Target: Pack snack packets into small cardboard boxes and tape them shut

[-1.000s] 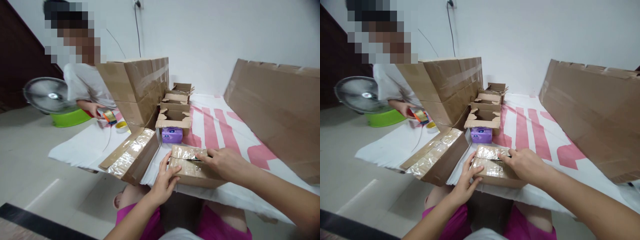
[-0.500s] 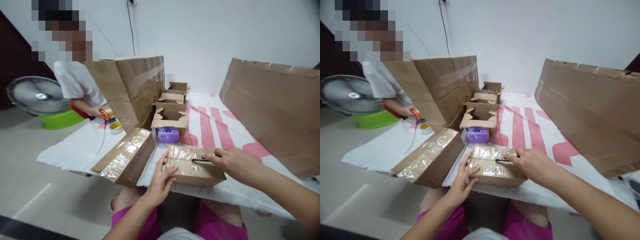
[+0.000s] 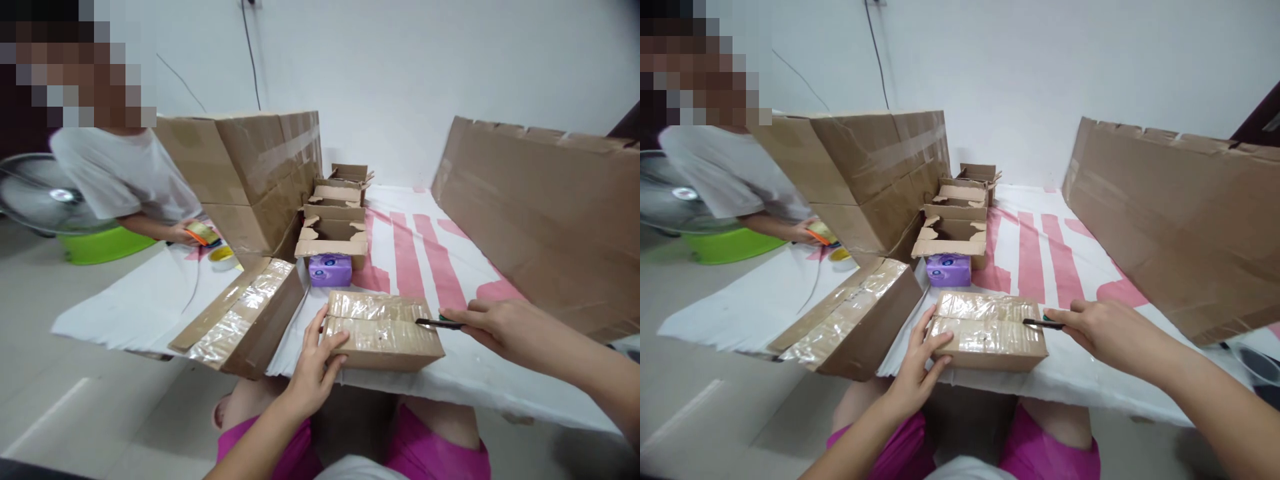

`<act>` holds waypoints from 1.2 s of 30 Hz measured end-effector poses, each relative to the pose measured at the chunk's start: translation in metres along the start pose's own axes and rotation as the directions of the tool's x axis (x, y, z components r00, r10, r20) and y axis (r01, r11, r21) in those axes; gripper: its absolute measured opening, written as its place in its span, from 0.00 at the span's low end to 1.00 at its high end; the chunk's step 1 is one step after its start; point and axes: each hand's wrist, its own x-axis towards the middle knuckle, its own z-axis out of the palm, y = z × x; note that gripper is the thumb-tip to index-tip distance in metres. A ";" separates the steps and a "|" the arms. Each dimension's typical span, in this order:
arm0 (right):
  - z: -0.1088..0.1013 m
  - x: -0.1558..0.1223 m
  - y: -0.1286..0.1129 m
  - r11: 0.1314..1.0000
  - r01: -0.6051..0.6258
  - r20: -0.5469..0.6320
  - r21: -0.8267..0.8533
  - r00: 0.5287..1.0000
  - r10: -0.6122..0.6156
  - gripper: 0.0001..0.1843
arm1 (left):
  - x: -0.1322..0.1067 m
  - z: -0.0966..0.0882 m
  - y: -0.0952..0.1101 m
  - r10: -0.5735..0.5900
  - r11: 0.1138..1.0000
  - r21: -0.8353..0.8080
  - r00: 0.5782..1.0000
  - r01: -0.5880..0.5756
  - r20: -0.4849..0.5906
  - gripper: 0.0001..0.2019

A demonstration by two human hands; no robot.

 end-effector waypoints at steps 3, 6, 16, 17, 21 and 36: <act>-0.005 -0.003 0.007 0.997 0.015 0.080 0.078 0.997 -0.021 0.21 | -0.001 0.001 0.002 -0.040 0.999 -0.026 0.998 0.039 -0.038 0.29; -0.007 0.002 0.006 0.993 -0.001 0.050 0.121 0.999 -0.005 0.21 | -0.002 0.001 0.001 -0.134 0.989 -0.078 0.988 0.128 -0.083 0.34; 0.003 0.043 -0.034 0.996 0.072 -0.048 0.049 0.996 -0.069 0.21 | 0.014 -0.005 0.011 -0.440 0.854 -0.367 0.889 0.370 -0.128 0.19; 0.003 0.047 -0.037 0.996 0.084 -0.046 0.039 0.996 -0.082 0.21 | 0.016 -0.006 0.012 -0.481 0.813 -0.430 0.869 0.393 -0.115 0.19; -0.004 0.060 -0.047 0.995 0.098 0.042 -0.001 0.994 -0.098 0.21 | 0.026 -0.011 0.015 -0.645 0.682 -0.522 0.758 0.513 -0.097 0.18; -0.004 0.072 -0.066 0.955 0.170 0.178 -0.242 0.976 -0.129 0.31 | 0.049 -0.031 0.017 -0.474 0.877 0.028 0.873 0.480 -0.114 0.09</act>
